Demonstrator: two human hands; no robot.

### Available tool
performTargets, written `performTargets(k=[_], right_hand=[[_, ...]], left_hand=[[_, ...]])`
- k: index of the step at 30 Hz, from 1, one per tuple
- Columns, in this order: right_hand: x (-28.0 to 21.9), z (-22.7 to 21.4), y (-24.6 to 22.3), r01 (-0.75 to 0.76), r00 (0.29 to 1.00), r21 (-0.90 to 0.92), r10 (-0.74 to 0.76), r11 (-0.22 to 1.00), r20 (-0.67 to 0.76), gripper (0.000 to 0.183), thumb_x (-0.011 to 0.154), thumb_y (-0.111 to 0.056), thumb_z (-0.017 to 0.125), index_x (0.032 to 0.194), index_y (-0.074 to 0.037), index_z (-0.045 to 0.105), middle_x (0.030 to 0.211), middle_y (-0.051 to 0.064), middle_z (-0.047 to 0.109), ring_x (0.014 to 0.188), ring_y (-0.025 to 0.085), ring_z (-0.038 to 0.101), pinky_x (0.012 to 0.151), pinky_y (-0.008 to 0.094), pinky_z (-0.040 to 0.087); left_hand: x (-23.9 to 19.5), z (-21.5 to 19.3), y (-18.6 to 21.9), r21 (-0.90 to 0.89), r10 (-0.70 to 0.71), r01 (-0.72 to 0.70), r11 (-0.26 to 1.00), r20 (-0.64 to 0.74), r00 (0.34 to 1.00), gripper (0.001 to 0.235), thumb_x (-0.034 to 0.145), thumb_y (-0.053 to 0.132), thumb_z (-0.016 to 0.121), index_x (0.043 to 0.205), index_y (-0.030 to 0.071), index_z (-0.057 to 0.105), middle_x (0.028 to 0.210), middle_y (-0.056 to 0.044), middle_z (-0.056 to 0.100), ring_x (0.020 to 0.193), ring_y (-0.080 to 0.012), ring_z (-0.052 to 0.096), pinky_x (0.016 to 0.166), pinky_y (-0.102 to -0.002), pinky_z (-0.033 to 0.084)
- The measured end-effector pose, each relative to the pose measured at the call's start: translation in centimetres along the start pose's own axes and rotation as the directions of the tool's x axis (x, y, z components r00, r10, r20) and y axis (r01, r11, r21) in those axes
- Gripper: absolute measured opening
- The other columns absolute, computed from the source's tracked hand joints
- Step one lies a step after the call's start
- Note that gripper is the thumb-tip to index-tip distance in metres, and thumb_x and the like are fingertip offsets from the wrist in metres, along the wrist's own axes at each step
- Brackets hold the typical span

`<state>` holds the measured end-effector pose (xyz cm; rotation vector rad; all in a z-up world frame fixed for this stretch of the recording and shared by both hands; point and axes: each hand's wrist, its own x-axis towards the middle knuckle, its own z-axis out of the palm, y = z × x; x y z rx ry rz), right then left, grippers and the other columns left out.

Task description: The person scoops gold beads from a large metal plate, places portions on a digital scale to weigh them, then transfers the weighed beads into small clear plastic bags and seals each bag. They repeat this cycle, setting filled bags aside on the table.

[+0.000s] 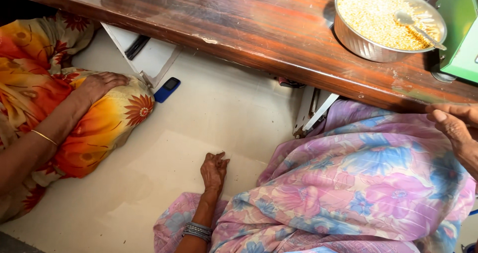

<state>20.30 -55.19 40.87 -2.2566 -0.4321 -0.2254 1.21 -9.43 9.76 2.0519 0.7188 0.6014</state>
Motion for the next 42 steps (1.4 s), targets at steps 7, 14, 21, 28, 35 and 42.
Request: performTargets(k=[7, 14, 21, 28, 35, 42], right_hand=[[-1.2, 0.3, -3.5, 0.043, 0.999, 0.003, -0.043, 0.999, -0.032, 0.031, 0.113, -0.025, 0.062, 0.124, 0.003, 0.069, 0.111, 0.014, 0.072, 0.108, 0.019, 0.069, 0.101, 0.032, 0.056], [-3.4, 0.0, -6.6, -0.051, 0.988, 0.035, 0.055, 0.998, -0.147, 0.023, 0.105, -0.019, 0.069, 0.123, -0.004, 0.074, 0.110, 0.007, 0.076, 0.098, 0.012, 0.070, 0.088, 0.025, 0.055], [-4.0, 0.1, -11.3, 0.135, 0.967, -0.122, -0.157, 0.983, -0.199, 0.021, 0.092, -0.014, 0.074, 0.110, -0.004, 0.077, 0.097, 0.005, 0.079, 0.084, 0.011, 0.071, 0.075, 0.027, 0.057], [1.4, 0.5, -15.6, 0.305, 0.926, -0.080, -0.315, 0.949, -0.210, 0.015, 0.091, -0.007, 0.071, 0.103, -0.001, 0.077, 0.091, 0.009, 0.080, 0.078, 0.017, 0.075, 0.072, 0.031, 0.058], [12.0, 2.5, -16.3, 0.394, 0.897, -0.231, -0.427, 0.890, -0.118, 0.015, 0.089, -0.009, 0.072, 0.101, 0.001, 0.075, 0.090, 0.018, 0.074, 0.070, 0.029, 0.072, 0.065, 0.038, 0.056], [14.8, 4.5, -15.6, 0.405, 0.914, -0.414, -0.375, 0.815, 0.155, 0.017, 0.085, -0.014, 0.075, 0.094, 0.000, 0.074, 0.080, 0.022, 0.067, 0.078, 0.038, 0.066, 0.073, 0.047, 0.051]], left_hand=[[-0.2, 1.5, -3.1, -0.068, 0.110, -0.119, 0.991, -0.124, 0.986, 0.022, 0.076, -0.020, 0.067, 0.091, -0.005, 0.074, 0.089, -0.015, 0.066, 0.077, -0.0239, 0.072, 0.068, -0.030, 0.062], [0.0, 0.8, -3.2, 0.165, 0.288, -0.268, 0.949, -0.114, 0.951, 0.008, 0.074, -0.012, 0.072, 0.076, -0.005, 0.068, 0.080, -0.019, 0.062, 0.071, -0.0351, 0.061, 0.060, -0.045, 0.048], [1.9, 2.8, -5.5, 0.114, 0.142, -0.134, 0.984, -0.068, 0.988, 0.023, 0.071, 0.006, 0.084, 0.064, 0.001, 0.063, 0.068, -0.017, 0.061, 0.061, -0.0346, 0.059, 0.059, -0.045, 0.049], [4.2, 0.5, 10.5, -0.294, 0.102, -0.143, 0.945, -0.152, 0.983, 0.022, 0.083, 0.006, 0.082, 0.069, 0.000, 0.066, 0.060, -0.007, 0.061, 0.050, -0.0115, 0.054, 0.052, -0.026, 0.051], [5.2, -5.7, 28.9, -0.545, 0.177, -0.167, 0.821, -0.034, 0.984, 0.015, 0.087, 0.006, 0.078, 0.078, -0.003, 0.070, 0.073, -0.005, 0.066, 0.060, -0.0087, 0.061, 0.053, -0.025, 0.057], [8.2, -6.5, 36.0, -0.636, 0.297, -0.303, 0.710, -0.119, 0.947, 0.010, 0.092, 0.006, 0.070, 0.093, -0.004, 0.073, 0.086, -0.005, 0.066, 0.068, -0.0100, 0.068, 0.061, -0.026, 0.064]])
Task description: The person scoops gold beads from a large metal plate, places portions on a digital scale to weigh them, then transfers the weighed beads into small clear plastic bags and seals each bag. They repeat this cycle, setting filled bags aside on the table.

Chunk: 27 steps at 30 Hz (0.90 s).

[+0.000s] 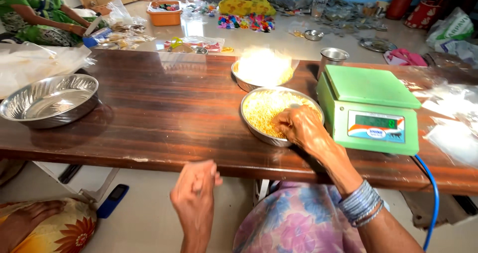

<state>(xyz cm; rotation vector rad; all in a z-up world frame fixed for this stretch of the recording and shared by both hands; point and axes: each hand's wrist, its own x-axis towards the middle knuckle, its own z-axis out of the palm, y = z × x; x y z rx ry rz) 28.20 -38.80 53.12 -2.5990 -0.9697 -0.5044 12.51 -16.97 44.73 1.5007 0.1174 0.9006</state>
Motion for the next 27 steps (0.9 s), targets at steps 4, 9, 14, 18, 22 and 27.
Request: performTargets(k=[4, 9, 14, 18, 22, 27], right_hand=[[1.5, 3.1, 3.3, 0.320, 0.901, -0.043, -0.318, 0.946, -0.293, 0.028, 0.071, -0.018, 0.077, 0.093, -0.001, 0.072, 0.085, 0.022, 0.068, 0.079, 0.041, 0.065, 0.070, 0.049, 0.052], [2.9, 3.8, 3.9, 0.271, 0.962, 0.064, -0.268, 0.960, -0.049, 0.007, 0.075, -0.010, 0.074, 0.081, -0.005, 0.074, 0.080, 0.018, 0.069, 0.077, 0.038, 0.066, 0.070, 0.049, 0.052], [2.5, 3.7, 3.3, 0.160, 0.979, 0.093, -0.146, 0.983, -0.141, 0.006, 0.083, -0.009, 0.072, 0.079, -0.004, 0.073, 0.077, 0.017, 0.067, 0.074, 0.037, 0.066, 0.070, 0.050, 0.050], [1.9, 3.6, 3.0, 0.149, 0.938, 0.201, -0.074, 0.968, -0.340, 0.009, 0.078, -0.009, 0.072, 0.081, -0.001, 0.072, 0.077, 0.018, 0.069, 0.070, 0.038, 0.065, 0.064, 0.049, 0.050], [1.7, 8.1, 6.3, 0.058, 0.948, 0.187, 0.005, 0.981, -0.317, 0.015, 0.093, -0.006, 0.068, 0.080, 0.001, 0.070, 0.081, 0.022, 0.069, 0.074, 0.039, 0.066, 0.064, 0.050, 0.050], [1.5, 4.5, 4.1, 0.043, 0.932, 0.284, 0.064, 0.958, -0.356, 0.015, 0.090, -0.003, 0.062, 0.097, -0.001, 0.074, 0.083, 0.021, 0.071, 0.071, 0.034, 0.069, 0.063, 0.047, 0.052]], left_hand=[[5.5, 3.6, -2.6, -0.125, -0.009, 0.004, 0.992, -0.039, 0.999, 0.011, 0.094, 0.003, 0.068, 0.100, -0.006, 0.071, 0.088, -0.005, 0.068, 0.073, -0.0100, 0.068, 0.067, -0.029, 0.064], [8.8, 6.0, -7.7, -0.127, -0.055, 0.059, 0.990, 0.028, 0.998, 0.007, 0.095, -0.001, 0.067, 0.095, -0.007, 0.070, 0.080, -0.005, 0.067, 0.069, -0.0093, 0.060, 0.065, -0.027, 0.059], [8.6, 6.4, -7.1, -0.041, -0.062, 0.063, 0.997, 0.026, 0.998, 0.008, 0.091, -0.004, 0.064, 0.095, -0.003, 0.071, 0.078, -0.003, 0.069, 0.068, -0.0074, 0.065, 0.066, -0.022, 0.056], [8.7, 6.2, -7.1, 0.072, -0.063, 0.064, 0.995, -0.020, 0.998, 0.004, 0.093, -0.002, 0.069, 0.090, -0.004, 0.071, 0.077, -0.003, 0.067, 0.066, -0.0077, 0.062, 0.062, -0.024, 0.053], [8.4, 6.5, -7.0, 0.049, -0.010, 0.013, 0.999, -0.056, 0.998, 0.006, 0.091, 0.003, 0.074, 0.092, -0.003, 0.073, 0.080, -0.002, 0.068, 0.067, -0.0066, 0.062, 0.064, -0.024, 0.057], [8.5, 6.5, -8.4, 0.035, -0.022, 0.024, 0.999, -0.043, 0.999, 0.008, 0.091, 0.004, 0.076, 0.095, -0.003, 0.073, 0.076, -0.002, 0.066, 0.067, -0.0065, 0.060, 0.064, -0.024, 0.053]])
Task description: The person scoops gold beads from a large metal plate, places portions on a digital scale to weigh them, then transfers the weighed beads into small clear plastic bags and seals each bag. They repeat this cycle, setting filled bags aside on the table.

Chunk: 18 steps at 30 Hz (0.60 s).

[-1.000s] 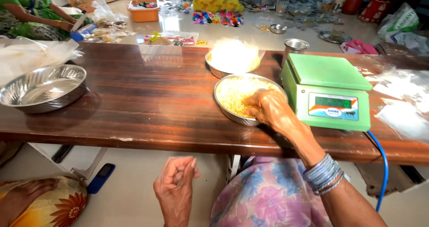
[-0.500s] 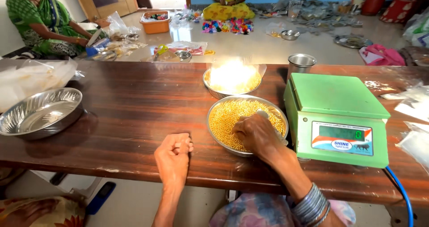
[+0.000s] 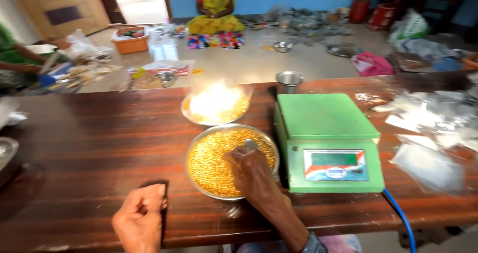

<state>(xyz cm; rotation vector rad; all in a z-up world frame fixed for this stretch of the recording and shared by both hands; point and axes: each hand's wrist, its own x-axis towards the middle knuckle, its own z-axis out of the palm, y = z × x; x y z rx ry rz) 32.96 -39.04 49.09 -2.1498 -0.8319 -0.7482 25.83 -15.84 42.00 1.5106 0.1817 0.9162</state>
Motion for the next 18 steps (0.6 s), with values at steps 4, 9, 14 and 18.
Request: performTargets(k=[4, 9, 14, 18], right_hand=[[-1.5, 1.7, 2.6, -0.081, 0.997, -0.012, 0.081, 0.997, 0.006, 0.020, 0.093, -0.005, 0.068, 0.109, -0.007, 0.080, 0.087, 0.022, 0.073, 0.070, 0.034, 0.070, 0.065, 0.043, 0.055], [-0.4, -0.2, -0.8, -0.118, 0.992, 0.112, 0.123, 0.987, -0.041, 0.021, 0.087, -0.002, 0.068, 0.106, -0.005, 0.077, 0.094, 0.013, 0.078, 0.078, 0.025, 0.075, 0.068, 0.036, 0.058], [-0.1, -0.5, -1.9, -0.107, 0.985, 0.181, 0.129, 0.978, -0.112, 0.023, 0.087, 0.001, 0.067, 0.108, -0.003, 0.075, 0.099, 0.011, 0.078, 0.091, 0.021, 0.078, 0.080, 0.032, 0.059], [-0.4, -1.6, -2.2, -0.178, 0.979, 0.071, 0.184, 0.981, -0.085, 0.019, 0.088, 0.002, 0.068, 0.104, -0.004, 0.076, 0.097, 0.010, 0.079, 0.087, 0.019, 0.077, 0.078, 0.030, 0.058]], left_hand=[[-0.5, -0.2, 0.8, 0.045, -0.033, 0.034, 0.998, -0.019, 0.999, 0.009, 0.092, 0.006, 0.077, 0.093, -0.002, 0.073, 0.074, -0.001, 0.065, 0.065, -0.0056, 0.057, 0.063, -0.022, 0.051], [-0.9, -0.7, 1.9, 0.004, -0.029, 0.029, 1.000, -0.003, 1.000, 0.009, 0.092, 0.005, 0.078, 0.089, -0.002, 0.073, 0.075, -0.002, 0.066, 0.065, -0.0050, 0.057, 0.062, -0.021, 0.051], [-0.4, -0.6, 2.3, -0.008, -0.063, 0.063, 0.998, 0.009, 0.998, 0.006, 0.090, 0.003, 0.077, 0.090, -0.002, 0.073, 0.076, -0.004, 0.071, 0.065, -0.0065, 0.063, 0.061, -0.022, 0.054], [0.4, 0.9, 2.4, -0.200, -0.053, 0.057, 0.978, 0.029, 0.998, 0.011, 0.092, 0.002, 0.067, 0.102, -0.003, 0.071, 0.088, -0.007, 0.075, 0.076, -0.0114, 0.073, 0.072, -0.026, 0.063]])
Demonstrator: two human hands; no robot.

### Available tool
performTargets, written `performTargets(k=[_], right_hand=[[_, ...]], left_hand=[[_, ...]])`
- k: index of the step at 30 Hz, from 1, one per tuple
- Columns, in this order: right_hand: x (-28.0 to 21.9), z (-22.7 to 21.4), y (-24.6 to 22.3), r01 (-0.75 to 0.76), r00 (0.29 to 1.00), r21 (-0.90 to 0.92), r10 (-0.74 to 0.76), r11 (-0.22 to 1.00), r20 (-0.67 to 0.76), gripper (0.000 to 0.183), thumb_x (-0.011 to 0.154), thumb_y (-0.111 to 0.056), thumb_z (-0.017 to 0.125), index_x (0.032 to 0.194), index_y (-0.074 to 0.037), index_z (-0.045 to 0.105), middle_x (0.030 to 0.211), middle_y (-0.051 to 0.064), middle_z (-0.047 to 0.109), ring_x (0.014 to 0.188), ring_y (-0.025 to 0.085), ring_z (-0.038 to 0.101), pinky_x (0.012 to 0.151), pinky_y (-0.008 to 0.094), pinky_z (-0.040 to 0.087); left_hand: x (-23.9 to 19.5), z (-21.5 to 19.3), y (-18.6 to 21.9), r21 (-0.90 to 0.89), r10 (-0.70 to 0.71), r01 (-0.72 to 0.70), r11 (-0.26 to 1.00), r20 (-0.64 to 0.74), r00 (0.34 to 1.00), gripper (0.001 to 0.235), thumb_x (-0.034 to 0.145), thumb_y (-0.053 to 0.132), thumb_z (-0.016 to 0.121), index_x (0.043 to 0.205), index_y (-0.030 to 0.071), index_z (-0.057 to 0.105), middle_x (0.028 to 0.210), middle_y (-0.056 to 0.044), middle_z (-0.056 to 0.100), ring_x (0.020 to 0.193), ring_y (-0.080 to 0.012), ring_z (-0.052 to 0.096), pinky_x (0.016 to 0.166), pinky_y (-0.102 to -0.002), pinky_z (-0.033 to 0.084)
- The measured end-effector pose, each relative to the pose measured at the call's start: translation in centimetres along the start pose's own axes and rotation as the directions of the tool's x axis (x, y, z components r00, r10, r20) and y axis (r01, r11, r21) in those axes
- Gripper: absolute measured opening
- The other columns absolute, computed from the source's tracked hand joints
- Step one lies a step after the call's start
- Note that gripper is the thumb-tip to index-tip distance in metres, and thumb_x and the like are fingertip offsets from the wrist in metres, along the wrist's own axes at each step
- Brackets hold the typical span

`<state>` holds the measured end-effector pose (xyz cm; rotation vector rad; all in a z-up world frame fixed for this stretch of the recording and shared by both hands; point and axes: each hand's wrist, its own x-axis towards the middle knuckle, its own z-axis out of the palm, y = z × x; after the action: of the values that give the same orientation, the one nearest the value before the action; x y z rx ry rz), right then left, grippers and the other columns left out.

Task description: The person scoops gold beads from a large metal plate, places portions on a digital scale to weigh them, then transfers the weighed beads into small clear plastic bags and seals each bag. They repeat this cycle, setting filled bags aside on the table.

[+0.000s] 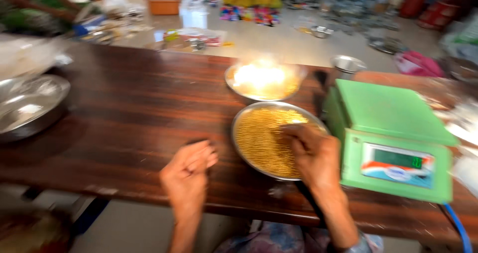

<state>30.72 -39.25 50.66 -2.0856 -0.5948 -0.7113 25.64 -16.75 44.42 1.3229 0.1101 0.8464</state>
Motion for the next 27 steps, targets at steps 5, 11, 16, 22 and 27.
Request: performTargets(k=[5, 11, 16, 22, 27], right_hand=[[-0.9, 0.1, -1.7, 0.243, 0.965, -0.019, -0.244, 0.970, -0.093, 0.016, 0.094, 0.006, 0.064, 0.105, 0.000, 0.074, 0.103, 0.012, 0.076, 0.094, 0.021, 0.075, 0.086, 0.031, 0.058], [-1.9, -0.3, -3.6, 0.158, 0.977, 0.004, -0.155, 0.987, -0.148, 0.019, 0.097, 0.009, 0.066, 0.114, 0.005, 0.073, 0.105, 0.016, 0.074, 0.094, 0.020, 0.073, 0.086, 0.028, 0.058], [-2.3, -0.3, -0.8, 0.176, 0.978, -0.092, -0.184, 0.980, -0.094, 0.013, 0.100, 0.008, 0.067, 0.111, 0.006, 0.075, 0.098, 0.015, 0.075, 0.089, 0.017, 0.074, 0.084, 0.025, 0.058], [-2.7, 0.3, 0.3, 0.043, 0.998, 0.007, -0.043, 0.999, -0.053, 0.012, 0.104, 0.003, 0.068, 0.112, 0.007, 0.075, 0.096, 0.014, 0.076, 0.085, 0.012, 0.072, 0.080, 0.024, 0.058], [-2.5, 0.2, -1.2, 0.041, 0.997, 0.020, -0.040, 0.999, -0.071, 0.014, 0.105, -0.001, 0.069, 0.117, 0.005, 0.073, 0.095, 0.014, 0.075, 0.087, 0.012, 0.071, 0.078, 0.024, 0.057]], left_hand=[[1.4, 2.9, 0.2, -0.572, -0.035, 0.024, 0.820, -0.008, 0.999, 0.018, 0.100, 0.005, 0.058, 0.106, -0.009, 0.069, 0.097, -0.015, 0.071, 0.089, -0.0224, 0.068, 0.087, -0.035, 0.055], [1.2, 8.0, 2.5, 0.364, 0.646, -0.716, 0.595, 0.314, 0.696, 0.028, 0.075, -0.004, 0.062, 0.102, 0.002, 0.068, 0.098, -0.017, 0.069, 0.097, -0.0388, 0.067, 0.083, -0.046, 0.056], [1.2, 8.7, 0.6, 0.396, 0.453, -0.639, 0.660, 0.468, 0.759, 0.017, 0.077, -0.007, 0.063, 0.093, -0.001, 0.064, 0.083, -0.019, 0.066, 0.079, -0.0346, 0.066, 0.067, -0.049, 0.048], [1.5, 8.2, 1.4, 0.352, 0.366, -0.546, 0.760, 0.462, 0.808, 0.008, 0.077, -0.002, 0.067, 0.077, 0.000, 0.059, 0.065, -0.017, 0.059, 0.060, -0.0328, 0.062, 0.056, -0.048, 0.042], [1.4, 9.2, -1.9, 0.411, 0.374, -0.566, 0.715, 0.459, 0.806, 0.014, 0.078, 0.002, 0.068, 0.069, 0.001, 0.057, 0.064, -0.017, 0.058, 0.060, -0.0330, 0.060, 0.056, -0.047, 0.041]])
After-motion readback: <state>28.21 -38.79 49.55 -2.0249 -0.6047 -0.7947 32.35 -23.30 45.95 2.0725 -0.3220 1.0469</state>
